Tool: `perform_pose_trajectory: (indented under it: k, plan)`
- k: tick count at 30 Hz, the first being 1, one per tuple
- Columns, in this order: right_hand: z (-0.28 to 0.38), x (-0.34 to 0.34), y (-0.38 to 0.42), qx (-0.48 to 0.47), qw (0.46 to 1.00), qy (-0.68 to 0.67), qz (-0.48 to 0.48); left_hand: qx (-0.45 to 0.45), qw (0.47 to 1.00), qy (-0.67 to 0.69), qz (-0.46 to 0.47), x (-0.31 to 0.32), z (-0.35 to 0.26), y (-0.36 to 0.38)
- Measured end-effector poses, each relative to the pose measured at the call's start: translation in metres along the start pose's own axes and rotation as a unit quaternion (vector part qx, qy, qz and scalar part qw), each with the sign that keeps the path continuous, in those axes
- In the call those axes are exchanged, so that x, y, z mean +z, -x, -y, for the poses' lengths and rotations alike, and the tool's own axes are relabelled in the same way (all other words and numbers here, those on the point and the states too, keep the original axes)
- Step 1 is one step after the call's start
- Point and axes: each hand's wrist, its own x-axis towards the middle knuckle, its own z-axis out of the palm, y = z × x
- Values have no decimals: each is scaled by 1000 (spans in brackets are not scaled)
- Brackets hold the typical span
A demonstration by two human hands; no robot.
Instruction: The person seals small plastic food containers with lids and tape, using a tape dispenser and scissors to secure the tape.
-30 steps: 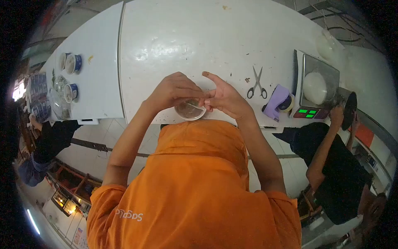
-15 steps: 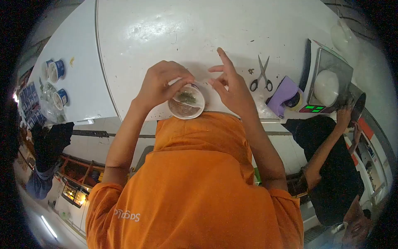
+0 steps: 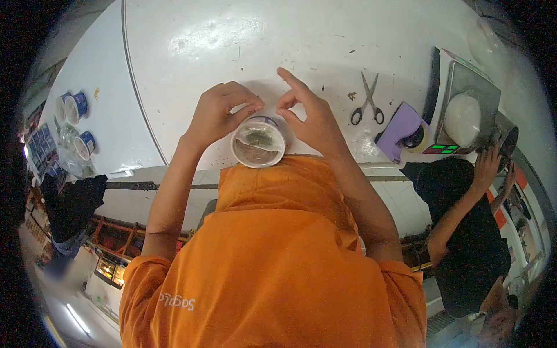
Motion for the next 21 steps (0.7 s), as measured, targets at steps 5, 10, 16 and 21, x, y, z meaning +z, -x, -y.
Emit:
perform_pose_trajectory:
  k: [5,10,16,21]
  plan:
    - [-27,10,-8,-54,997,43,26,10,1000,6,17,11,26,8]
    - [-67,22,-3,-147,985,80,45,62,997,2,54,25,53,16]
    - [-80,29,9,-178,982,52,25,121,988,-45,80,27,56,18]
    - [-87,32,10,-202,979,37,14,142,982,-71,103,23,55,12]
